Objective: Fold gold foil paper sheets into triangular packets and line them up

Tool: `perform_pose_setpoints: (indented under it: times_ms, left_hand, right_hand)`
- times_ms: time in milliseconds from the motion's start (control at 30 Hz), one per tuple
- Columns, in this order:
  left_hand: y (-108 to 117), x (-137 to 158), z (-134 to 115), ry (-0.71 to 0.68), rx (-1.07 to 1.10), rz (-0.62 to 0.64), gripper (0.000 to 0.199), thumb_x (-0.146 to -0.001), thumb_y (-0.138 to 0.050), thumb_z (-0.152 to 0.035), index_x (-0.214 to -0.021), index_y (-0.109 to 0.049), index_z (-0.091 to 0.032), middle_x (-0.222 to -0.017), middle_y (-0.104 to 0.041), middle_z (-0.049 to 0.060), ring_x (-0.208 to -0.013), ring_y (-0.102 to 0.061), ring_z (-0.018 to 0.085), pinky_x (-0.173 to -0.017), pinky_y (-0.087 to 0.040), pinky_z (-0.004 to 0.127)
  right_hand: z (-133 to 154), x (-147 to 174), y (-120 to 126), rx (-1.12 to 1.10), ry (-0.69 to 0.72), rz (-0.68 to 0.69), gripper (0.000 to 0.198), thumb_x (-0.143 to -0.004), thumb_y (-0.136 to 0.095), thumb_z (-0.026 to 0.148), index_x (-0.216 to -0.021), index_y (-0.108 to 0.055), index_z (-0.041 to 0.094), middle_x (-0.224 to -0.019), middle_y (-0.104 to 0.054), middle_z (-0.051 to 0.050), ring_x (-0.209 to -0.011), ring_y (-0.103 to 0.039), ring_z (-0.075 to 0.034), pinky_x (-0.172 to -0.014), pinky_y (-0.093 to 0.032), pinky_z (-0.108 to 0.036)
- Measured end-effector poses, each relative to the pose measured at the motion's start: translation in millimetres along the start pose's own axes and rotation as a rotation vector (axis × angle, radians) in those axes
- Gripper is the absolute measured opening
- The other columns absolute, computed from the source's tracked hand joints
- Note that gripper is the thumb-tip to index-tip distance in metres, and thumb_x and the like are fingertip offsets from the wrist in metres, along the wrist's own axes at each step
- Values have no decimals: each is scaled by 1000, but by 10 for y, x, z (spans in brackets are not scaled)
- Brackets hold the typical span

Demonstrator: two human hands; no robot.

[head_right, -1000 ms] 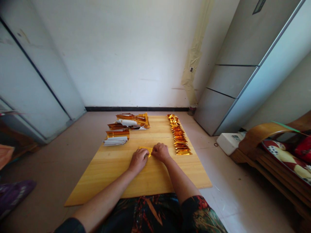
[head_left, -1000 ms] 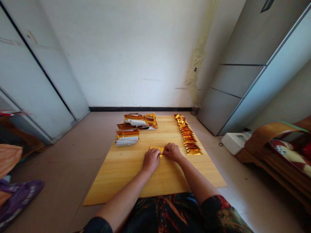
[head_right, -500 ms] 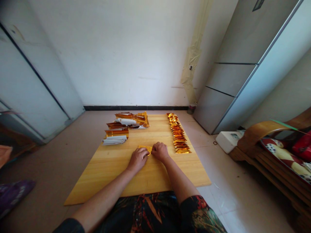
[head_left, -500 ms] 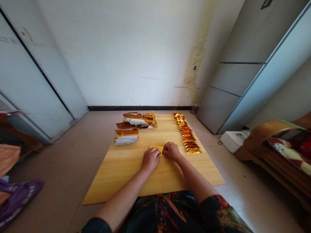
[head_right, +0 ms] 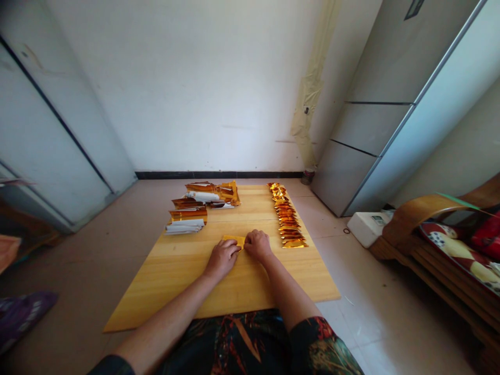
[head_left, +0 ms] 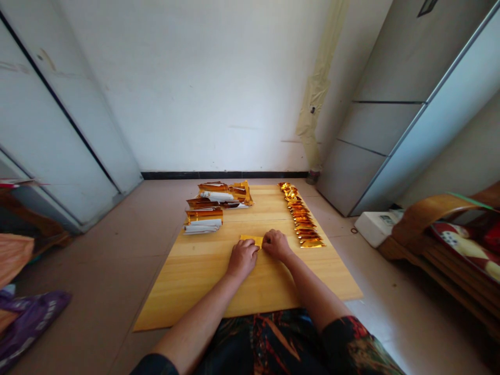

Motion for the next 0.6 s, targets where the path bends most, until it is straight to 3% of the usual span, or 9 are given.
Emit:
perform_pose_setpoints:
  times_ms: [600]
  left_hand:
    - [-26,26,49,-52,-9,-12,24,-83,-53,-11,-90,-73,-24,-104,-65,5,-96,-56,20,-87,-46,36]
  right_hand:
    - [-65,-9,-40,-121,14,-4,16,-76,-56,15,-82,-70,21,-92,-66,-3,-89,-57,-16,-78,-37,-23]
Point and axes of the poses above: each hand's wrist, its own x-axis away from the middle knuckle, its own y-axis out of the back of the hand, z = x × y, the point moved 2 cm from there along -x, towards the middle knuckle
